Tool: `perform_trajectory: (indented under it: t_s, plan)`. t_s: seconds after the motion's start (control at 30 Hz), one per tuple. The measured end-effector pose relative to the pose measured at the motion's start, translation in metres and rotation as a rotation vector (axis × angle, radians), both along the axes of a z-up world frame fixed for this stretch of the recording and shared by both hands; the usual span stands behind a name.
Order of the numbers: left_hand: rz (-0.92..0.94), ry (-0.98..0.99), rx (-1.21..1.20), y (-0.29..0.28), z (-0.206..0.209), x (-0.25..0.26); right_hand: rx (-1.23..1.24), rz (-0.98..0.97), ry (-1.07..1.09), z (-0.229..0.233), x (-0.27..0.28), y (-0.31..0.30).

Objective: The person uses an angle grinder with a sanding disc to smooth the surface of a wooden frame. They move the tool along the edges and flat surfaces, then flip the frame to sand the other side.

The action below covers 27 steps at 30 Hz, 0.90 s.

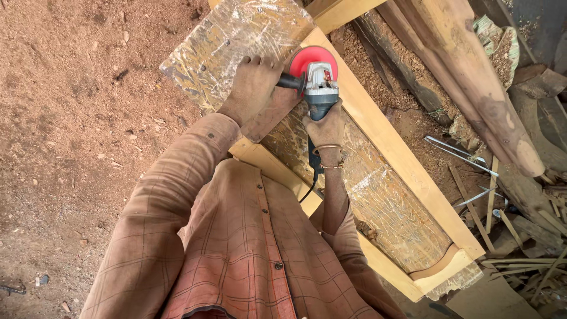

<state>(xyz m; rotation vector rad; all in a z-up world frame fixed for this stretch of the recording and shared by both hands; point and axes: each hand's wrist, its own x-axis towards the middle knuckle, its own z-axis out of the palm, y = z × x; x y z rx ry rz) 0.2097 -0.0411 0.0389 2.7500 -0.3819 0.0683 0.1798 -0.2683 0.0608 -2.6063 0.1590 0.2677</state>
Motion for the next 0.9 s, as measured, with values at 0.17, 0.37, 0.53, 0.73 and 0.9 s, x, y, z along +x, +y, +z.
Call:
perform_trajectory:
  t_s: [0.17,0.37,0.53,0.73,0.9]
  plan:
    - [-0.094,0.131,-0.027,-0.001,-0.022,0.051,-0.004,-0.041,0.171,-0.008,0.035,-0.006]
    - [-0.167,0.222,0.048,-0.035,-0.027,0.042,-0.140,-0.133,0.245,0.005,0.009,-0.024]
    - [-0.308,0.305,0.090,-0.088,-0.034,0.014,-0.002,-0.223,0.263,0.021,-0.041,-0.064]
    - [-0.247,0.226,0.221,-0.069,-0.027,0.020,0.019,-0.159,0.179,0.013,-0.022,-0.047]
    - [-0.116,0.110,0.112,-0.024,-0.033,0.036,-0.003,-0.102,0.240,0.006,0.014,-0.011]
